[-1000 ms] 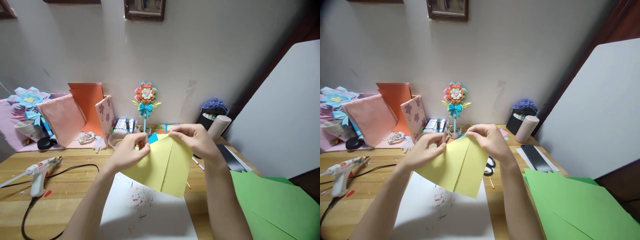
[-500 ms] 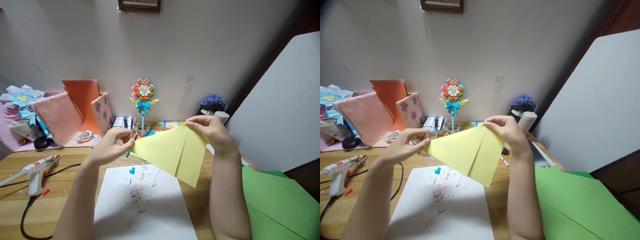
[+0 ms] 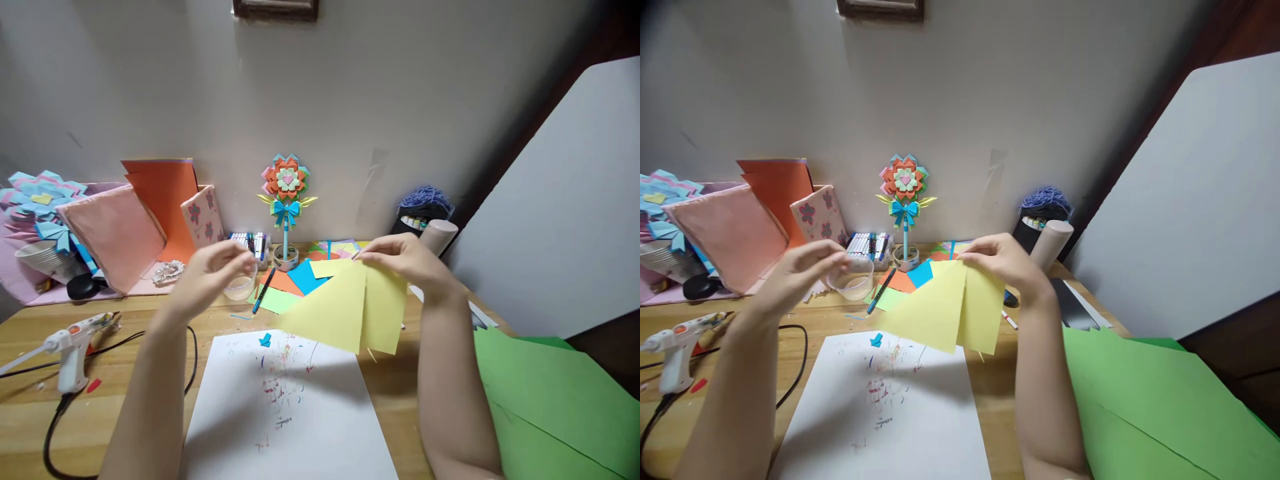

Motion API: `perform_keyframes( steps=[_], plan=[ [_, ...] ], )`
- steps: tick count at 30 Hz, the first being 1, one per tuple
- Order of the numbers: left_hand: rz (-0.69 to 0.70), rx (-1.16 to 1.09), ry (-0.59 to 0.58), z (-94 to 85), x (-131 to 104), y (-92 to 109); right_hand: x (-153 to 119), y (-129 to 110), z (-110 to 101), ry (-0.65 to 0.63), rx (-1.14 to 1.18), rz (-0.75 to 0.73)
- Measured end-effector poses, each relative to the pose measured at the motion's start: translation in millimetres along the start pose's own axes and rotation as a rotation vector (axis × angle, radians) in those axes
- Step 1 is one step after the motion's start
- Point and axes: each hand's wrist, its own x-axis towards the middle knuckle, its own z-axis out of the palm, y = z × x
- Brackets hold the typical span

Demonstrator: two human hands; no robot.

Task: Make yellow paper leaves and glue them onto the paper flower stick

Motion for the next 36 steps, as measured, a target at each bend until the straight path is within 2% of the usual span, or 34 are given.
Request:
perform_keyframes(
  steps=[2,5,7,8,9,11,12,13,14,18,23,25,28,30,32,34,36],
  plan=[
    [-0.018,0.009,-0.203,26.9,3.2,0.9,4.6,-4.6,15.9,-0.102,-0.015,-0.052],
    [-0.08,0.052,-0.459,63.2,8.6,-8.0,14.6,-3.7,34.6,-0.138,-0.019,-0.128],
    [-0.177,-0.036,-0.574,74.5,11.9,-18.8,19.3,7.6,39.6,-0.064,-0.028,-0.176],
    [-0.217,-0.065,-0.6,75.9,13.4,-24.4,19.7,16.9,40.5,0.023,-0.044,-0.186],
    [-0.247,-0.077,-0.594,75.0,15.0,-29.5,18.2,28.3,40.8,0.13,-0.083,-0.168],
    [-0.275,-0.071,-0.547,70.2,18.1,-37.5,9.2,54.9,42.8,0.335,-0.277,-0.031],
    [-0.274,-0.068,-0.519,67.9,19.3,-40.4,2.1,68.6,45.4,0.323,-0.431,0.08],
    [-0.27,-0.073,-0.497,66.5,20.1,-42.7,-6.0,81.2,49.3,0.225,-0.574,0.161],
    [-0.268,-0.085,-0.479,66.5,20.3,-44.8,-14.6,92.3,54.5,0.166,-0.607,0.184],
    [-0.328,-0.116,-0.405,77.2,13.0,-54.7,-40.0,115.9,77.9,0.12,-0.647,0.181],
    [-0.356,0.01,-0.26,84.5,0.3,-68.4,-44.0,124.9,87.9,0.109,-0.629,0.192],
    [-0.326,0.018,-0.203,81.4,0.1,-69.9,-44.4,128.9,86.0,0.151,-0.534,0.233],
    [-0.244,-0.027,-0.118,75.2,2.8,-67.8,-47.4,129.6,80.9,0.236,-0.261,0.288],
    [-0.203,-0.057,-0.062,71.5,4.0,-65.8,-50.2,124.6,79.0,0.204,-0.059,0.292],
    [-0.161,-0.069,-0.002,67.9,4.1,-64.7,-53.5,117.0,80.8,0.056,0.221,0.249],
    [-0.11,-0.05,0.068,63.9,3.8,-65.3,-57.7,109.6,87.2,-0.151,0.545,0.182],
    [-0.074,-0.003,0.137,59.7,3.8,-67.1,-63.6,103.9,97.1,-0.327,0.712,0.144]
  ],
)
